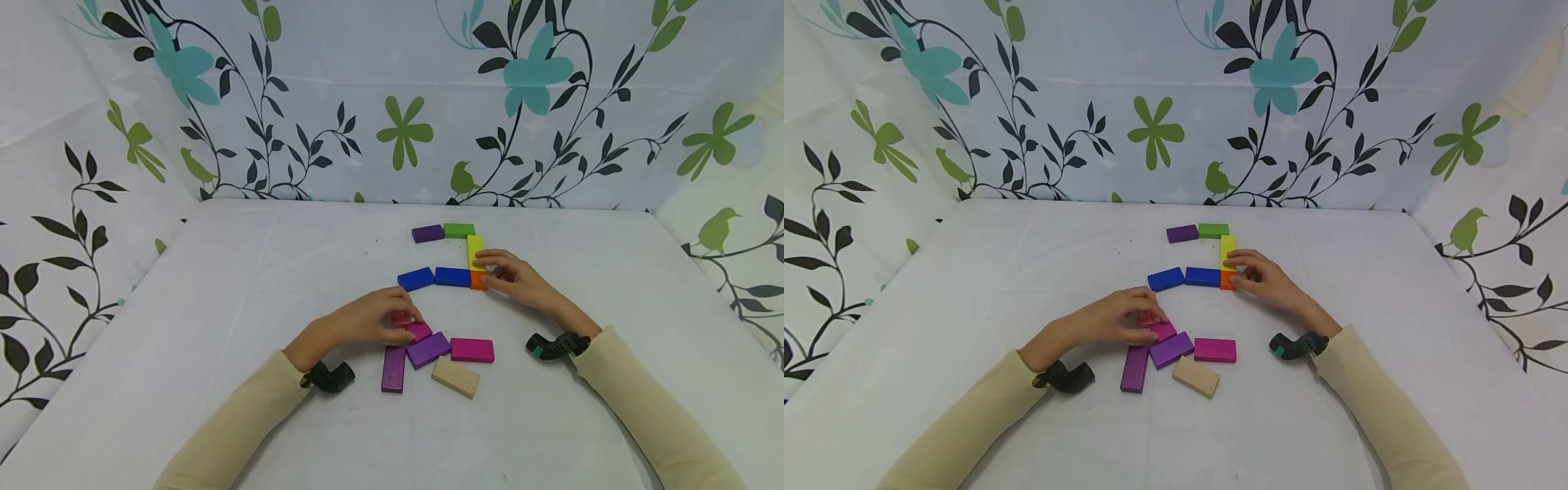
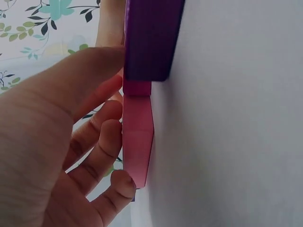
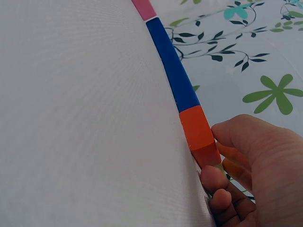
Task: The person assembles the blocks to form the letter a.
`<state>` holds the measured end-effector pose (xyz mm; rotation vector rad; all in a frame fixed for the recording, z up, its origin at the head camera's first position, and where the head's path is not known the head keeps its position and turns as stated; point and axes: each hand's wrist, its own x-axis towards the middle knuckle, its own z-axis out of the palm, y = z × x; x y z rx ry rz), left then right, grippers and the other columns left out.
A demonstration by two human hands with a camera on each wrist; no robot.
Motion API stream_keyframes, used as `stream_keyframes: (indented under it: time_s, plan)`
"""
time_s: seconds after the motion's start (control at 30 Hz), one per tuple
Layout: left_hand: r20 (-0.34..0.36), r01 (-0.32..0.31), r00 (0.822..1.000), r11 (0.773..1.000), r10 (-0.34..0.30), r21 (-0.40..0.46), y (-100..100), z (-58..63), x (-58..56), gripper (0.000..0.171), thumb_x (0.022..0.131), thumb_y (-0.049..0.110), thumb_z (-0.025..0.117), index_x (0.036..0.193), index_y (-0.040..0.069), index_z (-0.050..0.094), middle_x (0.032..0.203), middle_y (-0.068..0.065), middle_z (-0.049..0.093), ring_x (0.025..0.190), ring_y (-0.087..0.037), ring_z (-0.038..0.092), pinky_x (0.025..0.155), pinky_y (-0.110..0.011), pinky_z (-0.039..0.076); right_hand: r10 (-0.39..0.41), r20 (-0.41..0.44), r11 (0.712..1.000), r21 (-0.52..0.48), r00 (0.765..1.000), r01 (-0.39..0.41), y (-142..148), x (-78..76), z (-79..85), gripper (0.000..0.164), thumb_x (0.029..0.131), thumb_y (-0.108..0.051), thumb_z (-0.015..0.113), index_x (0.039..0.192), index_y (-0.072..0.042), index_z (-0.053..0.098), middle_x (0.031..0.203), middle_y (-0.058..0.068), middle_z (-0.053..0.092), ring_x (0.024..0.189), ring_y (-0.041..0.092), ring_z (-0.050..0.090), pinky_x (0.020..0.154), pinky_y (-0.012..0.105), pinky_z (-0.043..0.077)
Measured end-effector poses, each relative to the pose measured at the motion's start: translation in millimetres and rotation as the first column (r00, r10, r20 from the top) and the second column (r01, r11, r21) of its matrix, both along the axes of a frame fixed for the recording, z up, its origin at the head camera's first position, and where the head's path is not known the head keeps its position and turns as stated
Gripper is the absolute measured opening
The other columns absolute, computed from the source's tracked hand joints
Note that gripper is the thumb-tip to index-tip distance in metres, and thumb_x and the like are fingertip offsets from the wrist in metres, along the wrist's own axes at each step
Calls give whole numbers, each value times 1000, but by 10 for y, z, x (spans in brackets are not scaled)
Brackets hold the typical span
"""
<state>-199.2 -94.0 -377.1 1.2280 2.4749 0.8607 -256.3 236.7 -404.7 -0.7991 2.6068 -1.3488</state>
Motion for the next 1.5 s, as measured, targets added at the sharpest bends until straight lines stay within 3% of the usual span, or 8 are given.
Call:
stream_keyframes:
  time_s: [0.23, 0.5, 0.7, 0.93, 1.2, 1.37, 1.5]
  plan:
    - [-93, -23, 995, 999, 20, -38, 42, -11, 27, 30, 90, 25, 71, 117, 14, 68, 105, 1, 57, 94, -11, 51, 82, -23, 47, -11, 6, 1000, 10, 1000, 11, -7, 12, 13, 36, 95, -6, 62, 130, 1, 58, 145, 17, 43, 92, 22, 52, 76, 17, 43]
    - [-151, -58, 987, 997, 50, -51, 83, -16, 54, 29, 92, 26, 68, 118, 13, 67, 105, 1, 60, 92, -11, 52, 80, -23, 47, 9, 4, 1000, -2, 1000, -9, 19, -43, -19, 35, 95, -7, 61, 130, 0, 59, 145, 17, 43, 91, 20, 54, 77, 18, 44]
    - [-147, -72, 987, 996, 63, -54, 106, 13, 79, 27, 93, 23, 67, 118, 12, 68, 110, 0, 63, 95, -12, 54, 83, -25, 49, 6, -19, 1000, 2, 1000, -5, 9, -38, -6, 34, 95, -7, 61, 129, 0, 59, 144, 18, 43, 92, 20, 55, 77, 17, 44]
    - [-131, -51, 990, 997, 43, -55, 112, 19, 75, 28, 94, 20, 65, 121, 12, 68, 119, -2, 64, 111, -16, 56, 96, -32, 48, 1, -5, 1000, 4, 1000, -1, 8, -33, -9, 35, 95, -7, 61, 130, -1, 59, 145, 17, 44, 92, 20, 54, 77, 17, 44]
    - [-115, -77, 991, 997, 74, -19, 100, 15, 89, 25, 94, 19, 65, 117, 13, 68, 114, 0, 61, 96, -12, 54, 84, -26, 49, -5, 15, 1000, 7, 1000, 5, 12, -27, -21, 36, 95, -8, 62, 130, -2, 59, 145, 15, 43, 93, 21, 54, 78, 17, 44]
    - [-90, -22, 996, 999, 25, 29, 80, 32, 81, 18, 89, 25, 71, 104, 15, 72, 100, 5, 64, 92, -9, 54, 81, -24, 47, 2, 4, 1000, 0, 1000, -2, 9, -27, -23, 36, 95, -7, 62, 130, -1, 59, 145, 16, 44, 93, 21, 54, 77, 17, 44]
    - [-142, 59, 988, 997, -52, 46, 74, 31, 74, 24, 81, 34, 79, 95, 15, 72, 94, 6, 64, 91, -9, 52, 82, -25, 45, 8, 3, 1000, -3, 1000, -8, 6, -19, -13, 36, 95, -6, 62, 130, 0, 59, 145, 17, 43, 93, 20, 53, 77, 17, 44]
